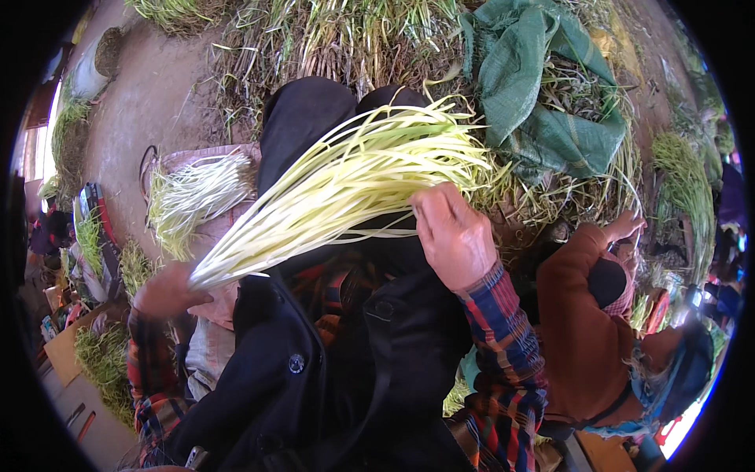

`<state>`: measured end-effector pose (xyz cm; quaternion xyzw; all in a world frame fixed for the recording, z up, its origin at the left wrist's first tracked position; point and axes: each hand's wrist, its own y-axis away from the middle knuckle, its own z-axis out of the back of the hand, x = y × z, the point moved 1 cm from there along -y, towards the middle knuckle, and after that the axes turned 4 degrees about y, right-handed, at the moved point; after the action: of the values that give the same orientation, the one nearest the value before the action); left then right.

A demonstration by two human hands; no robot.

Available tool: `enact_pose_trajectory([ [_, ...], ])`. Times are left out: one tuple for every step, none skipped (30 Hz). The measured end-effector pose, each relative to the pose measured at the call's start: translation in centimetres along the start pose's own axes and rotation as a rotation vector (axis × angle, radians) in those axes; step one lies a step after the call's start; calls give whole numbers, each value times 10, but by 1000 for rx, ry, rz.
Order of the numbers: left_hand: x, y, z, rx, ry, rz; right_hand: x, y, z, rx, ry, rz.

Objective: The person gathers long, pale plant stems into a bundle, aligns them by hand, and ties them with a red plastic tie. The person then places the finished bundle on a nearby pile.

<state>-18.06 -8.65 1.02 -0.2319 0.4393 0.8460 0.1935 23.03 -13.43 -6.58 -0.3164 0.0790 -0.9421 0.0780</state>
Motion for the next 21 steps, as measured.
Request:
enact_pose_trajectory([
  [0, 0, -3, -22, 7, -29, -6, 0, -4, -40, -20, -87],
  [1, 1, -6, -48, -23, -26, -15, -2, -6, -59, -47, -166],
  [2, 2, -9, -74, -55, -23, -24, -4, -8, -66, -103, -222],
  [4, 3, -10, -121, -101, -60, -37, -9, -6, -191, -21, -256],
  [5, 3, -12, -144, -121, -48, -49, -12, 1, -286, 6, -321],
  [6, 4, -14, -185, -151, -67, -58, -12, 15, -282, 103, -243],
  [5, 6, -16, -226, -198, -103, -64, -11, 24, -244, 160, -312],
  [4, 8, -17, -221, -191, -52, -63, -10, 32, -229, 367, -215],
  [4, 7, -17, -225, -207, -31, -61, -10, 42, -188, 550, -289],
  [2, 6, -17, -239, -224, -22, -54, -10, 46, -141, 762, -311],
  [0, 6, -17, -240, -222, -2, -43, -13, 50, -216, 782, -195],
  [-3, 6, -17, -251, -224, 11, -32, -20, 50, -268, 791, -129],
  [-6, 5, -15, -270, -228, 22, -20, -29, 49, -323, 798, -63],
  [-9, 5, -14, -273, -236, 15, -8, -39, 46, -306, 636, -6],
  [-12, 5, -12, -285, -243, 6, 2, -48, 41, -270, 476, 26],
  [-14, 5, -12, -297, -248, -3, 13, -56, 32, -242, 325, 91],
  [-15, 6, -11, -298, -272, 9, 20, -65, 21, -164, 238, 131],
  [-16, 7, -12, -299, -294, 22, 24, -73, 13, -89, 254, 146],
  [-16, 8, -13, -301, -312, 36, 27, -77, 6, 8, 287, 164],
  [-16, 9, -14, -309, -311, 27, 28, -79, 3, 42, 276, 177],
  [-14, 9, -16, -320, -310, 21, 28, -80, -1, 76, 264, 194],
])
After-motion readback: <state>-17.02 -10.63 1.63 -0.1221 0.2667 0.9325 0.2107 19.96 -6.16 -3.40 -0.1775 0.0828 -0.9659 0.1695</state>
